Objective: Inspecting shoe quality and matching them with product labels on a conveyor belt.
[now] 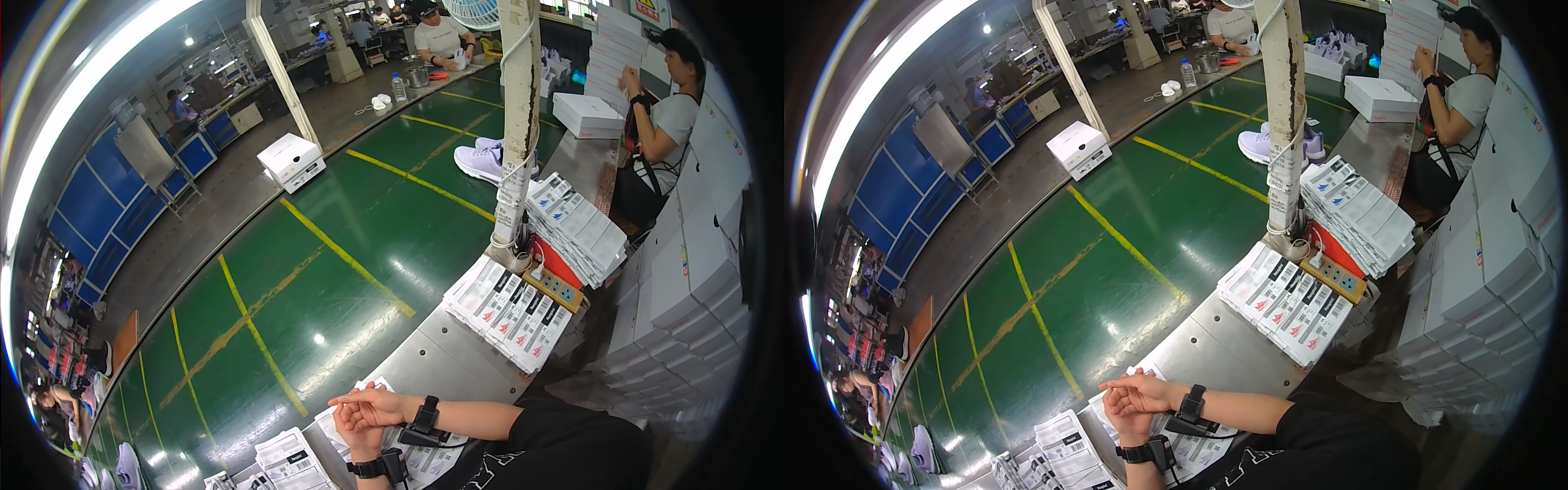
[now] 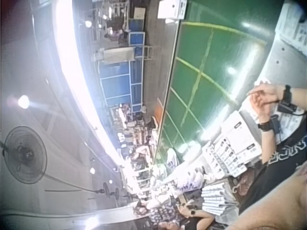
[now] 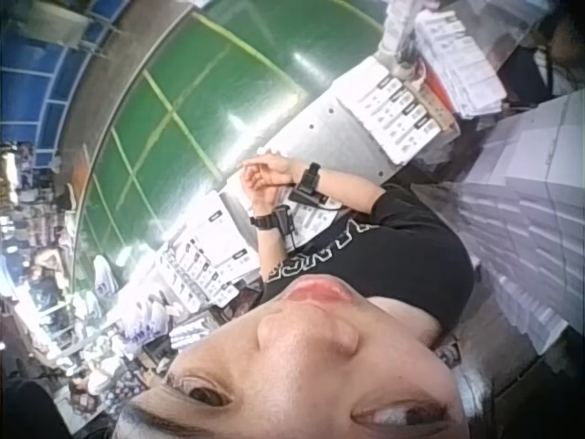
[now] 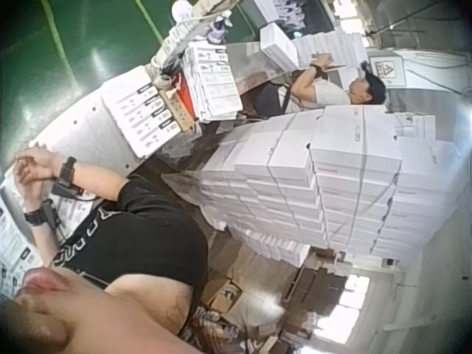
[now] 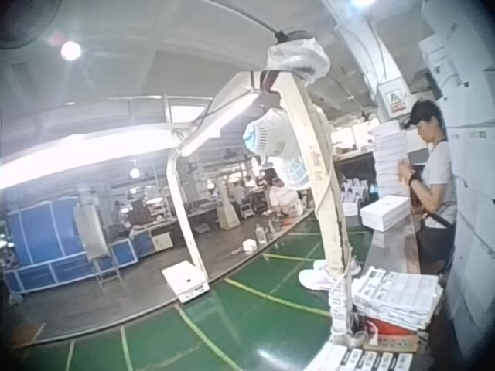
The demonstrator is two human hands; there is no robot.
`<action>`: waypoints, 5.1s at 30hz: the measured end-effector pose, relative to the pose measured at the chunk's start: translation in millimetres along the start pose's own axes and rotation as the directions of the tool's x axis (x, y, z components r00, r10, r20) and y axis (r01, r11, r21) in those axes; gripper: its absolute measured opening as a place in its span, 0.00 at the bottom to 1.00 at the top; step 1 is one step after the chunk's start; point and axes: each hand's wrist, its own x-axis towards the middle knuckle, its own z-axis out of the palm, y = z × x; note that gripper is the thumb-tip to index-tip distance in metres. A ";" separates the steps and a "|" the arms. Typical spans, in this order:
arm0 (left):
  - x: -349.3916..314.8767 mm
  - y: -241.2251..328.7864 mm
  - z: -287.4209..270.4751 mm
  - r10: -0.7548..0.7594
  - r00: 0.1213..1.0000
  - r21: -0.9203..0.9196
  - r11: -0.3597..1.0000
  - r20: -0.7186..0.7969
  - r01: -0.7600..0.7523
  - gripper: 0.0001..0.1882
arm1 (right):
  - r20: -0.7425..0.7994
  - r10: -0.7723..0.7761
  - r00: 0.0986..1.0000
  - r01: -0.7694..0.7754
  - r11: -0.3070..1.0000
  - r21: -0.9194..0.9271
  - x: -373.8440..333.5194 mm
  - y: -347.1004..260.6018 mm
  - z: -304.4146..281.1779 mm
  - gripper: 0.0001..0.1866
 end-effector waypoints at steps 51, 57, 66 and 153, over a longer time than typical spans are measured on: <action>2.6 1.2 2.3 -0.006 1.000 0.025 1.000 0.018 0.005 0.27 | 0.032 -0.032 0.999 0.032 0.999 0.000 2.0 -1.7 0.3 0.22; 3.8 1.5 -1.3 -0.012 1.000 0.028 1.000 0.010 0.011 0.28 | 0.029 -0.031 0.999 0.031 1.000 0.003 1.7 -2.1 1.4 0.22; 7.1 0.4 -16.2 0.023 0.999 0.041 0.999 -0.023 -0.022 0.28 | 0.032 -0.028 0.999 0.028 1.000 0.003 2.6 -1.5 1.1 0.22; 3.5 0.9 7.2 -0.025 0.999 -0.020 0.999 -0.020 0.024 0.26 | 0.058 -0.038 0.998 0.036 0.999 0.031 0.8 -3.3 1.2 0.23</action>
